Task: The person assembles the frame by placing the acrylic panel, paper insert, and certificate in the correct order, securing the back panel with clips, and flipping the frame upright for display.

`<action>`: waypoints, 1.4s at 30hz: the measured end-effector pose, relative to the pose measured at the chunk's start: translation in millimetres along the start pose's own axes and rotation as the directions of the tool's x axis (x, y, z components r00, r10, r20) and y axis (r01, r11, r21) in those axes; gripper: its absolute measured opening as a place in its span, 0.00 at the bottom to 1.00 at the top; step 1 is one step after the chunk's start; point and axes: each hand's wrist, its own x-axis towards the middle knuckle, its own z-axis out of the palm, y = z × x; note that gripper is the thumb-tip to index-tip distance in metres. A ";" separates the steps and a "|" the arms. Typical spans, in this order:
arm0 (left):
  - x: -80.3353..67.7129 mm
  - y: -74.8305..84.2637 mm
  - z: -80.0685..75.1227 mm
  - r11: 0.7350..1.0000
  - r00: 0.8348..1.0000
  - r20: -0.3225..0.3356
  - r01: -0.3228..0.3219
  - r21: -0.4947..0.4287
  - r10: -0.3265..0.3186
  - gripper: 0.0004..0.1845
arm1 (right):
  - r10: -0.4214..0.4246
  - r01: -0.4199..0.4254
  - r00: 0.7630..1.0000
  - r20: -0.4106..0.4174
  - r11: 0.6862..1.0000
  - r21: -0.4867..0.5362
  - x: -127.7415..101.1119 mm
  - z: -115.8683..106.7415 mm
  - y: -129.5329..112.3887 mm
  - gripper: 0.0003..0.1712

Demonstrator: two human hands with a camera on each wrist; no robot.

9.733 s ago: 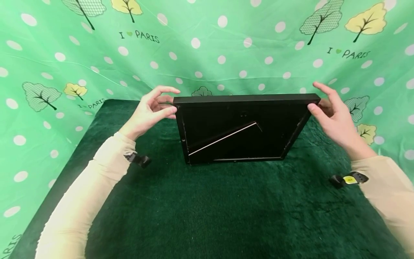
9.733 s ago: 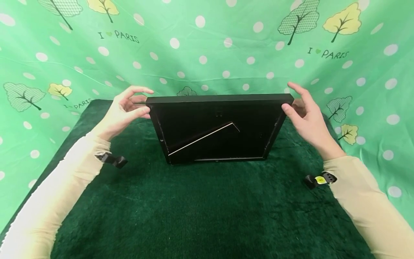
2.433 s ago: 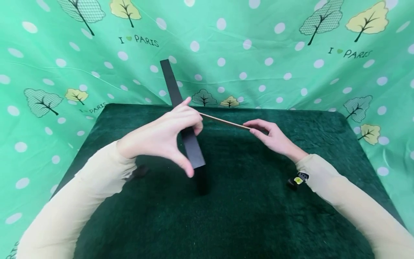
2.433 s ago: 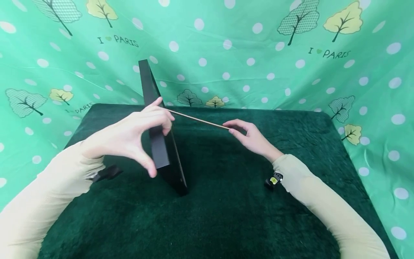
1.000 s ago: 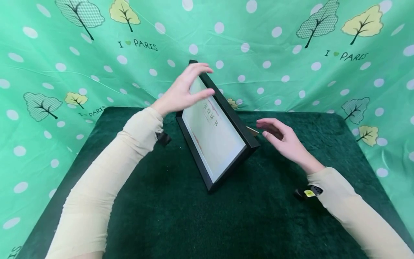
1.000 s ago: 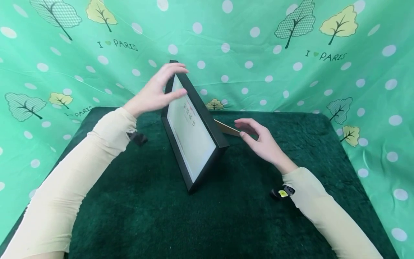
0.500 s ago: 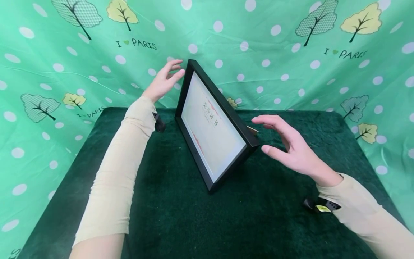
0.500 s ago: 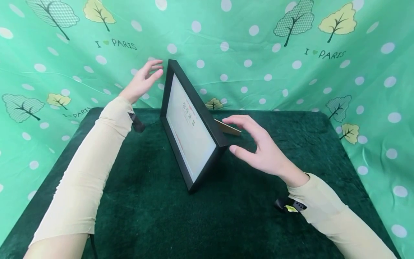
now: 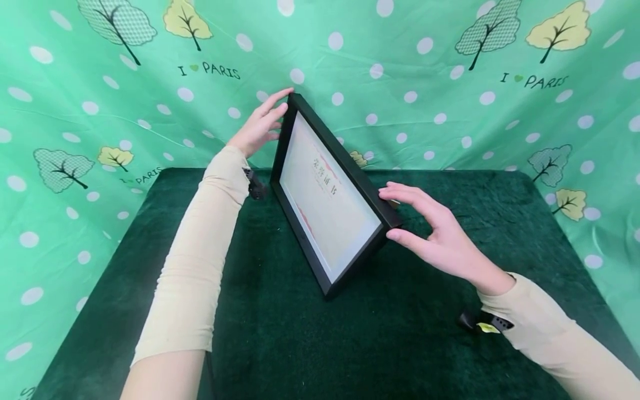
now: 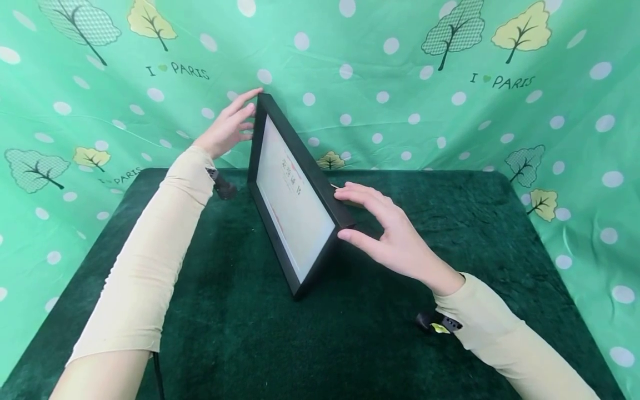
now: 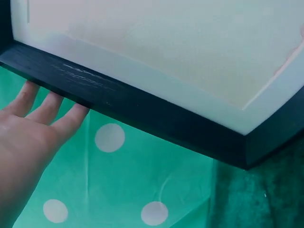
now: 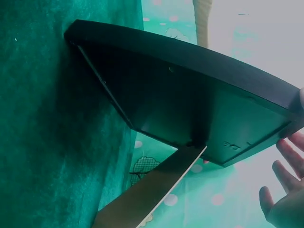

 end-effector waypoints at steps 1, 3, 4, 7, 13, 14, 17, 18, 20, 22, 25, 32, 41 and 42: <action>1.4 -2.8 -2.7 1.000 1.000 0.003 0.000 -0.026 0.000 0.28 | -0.005 0.005 1.000 0.002 1.000 0.005 0.0 -0.5 0.7 0.34; 1.5 -6.6 -7.2 0.998 1.000 0.007 -0.008 -0.066 0.009 0.27 | -0.020 0.020 1.000 0.008 1.000 0.022 -0.1 -3.1 2.8 0.34; 0.3 -7.5 -8.9 0.997 1.000 0.009 -0.015 -0.080 0.015 0.27 | -0.028 0.027 1.000 0.012 0.999 0.033 -0.4 -5.2 4.2 0.34; -7.7 -7.5 -13.1 0.995 0.999 0.023 -0.020 -0.102 0.023 0.26 | -0.055 0.054 0.998 0.028 0.996 0.065 -3.4 -14.3 10.7 0.33; -34.5 -5.6 -19.8 0.999 0.997 0.077 -0.016 -0.047 0.019 0.26 | -0.079 0.069 0.995 0.063 0.988 0.137 -17.6 -40.1 29.2 0.28; -39.4 -5.8 -20.2 0.999 0.996 0.084 -0.015 -0.044 0.018 0.26 | -0.092 0.081 0.994 0.062 0.985 0.155 -19.5 -44.4 32.9 0.27; -53.3 -6.3 -20.1 0.998 0.994 0.105 -0.025 -0.055 0.031 0.26 | -0.135 0.120 0.989 0.058 0.971 0.205 -24.5 -57.5 44.0 0.25; -58.0 -6.4 -19.7 0.998 0.992 0.118 -0.031 -0.058 0.038 0.26 | -0.139 0.124 0.989 0.055 0.966 0.226 -26.3 -62.1 47.4 0.25; -67.2 -6.8 -18.5 0.997 0.989 0.141 -0.044 -0.065 0.052 0.26 | -0.144 0.127 0.989 0.045 0.957 0.260 -30.2 -70.7 53.4 0.24; -76.9 -7.5 -17.3 0.996 0.984 0.161 -0.063 -0.061 0.072 0.25 | -0.127 0.113 0.991 0.033 0.955 0.275 -34.5 -78.5 57.5 0.23; -91.6 -9.0 -16.5 0.994 0.978 0.181 -0.099 -0.038 0.105 0.24 | -0.061 0.061 0.998 -0.009 0.956 0.286 -40.3 -87.3 61.2 0.21; -114.1 -7.0 -9.7 0.981 0.969 0.176 -0.183 0.058 0.171 0.21 | 0.136 -0.130 0.982 -0.131 0.990 0.049 -46.8 -97.3 61.9 0.23; -125.5 -3.3 -1.2 0.965 0.966 0.197 -0.202 0.168 0.168 0.20 | 0.174 -0.136 0.971 -0.166 0.966 0.218 -46.5 -100.9 62.5 0.23; -127.3 -3.6 -0.2 0.965 0.965 0.204 -0.201 0.169 0.165 0.20 | 0.172 -0.128 0.970 -0.171 0.962 0.242 -46.7 -101.1 63.2 0.23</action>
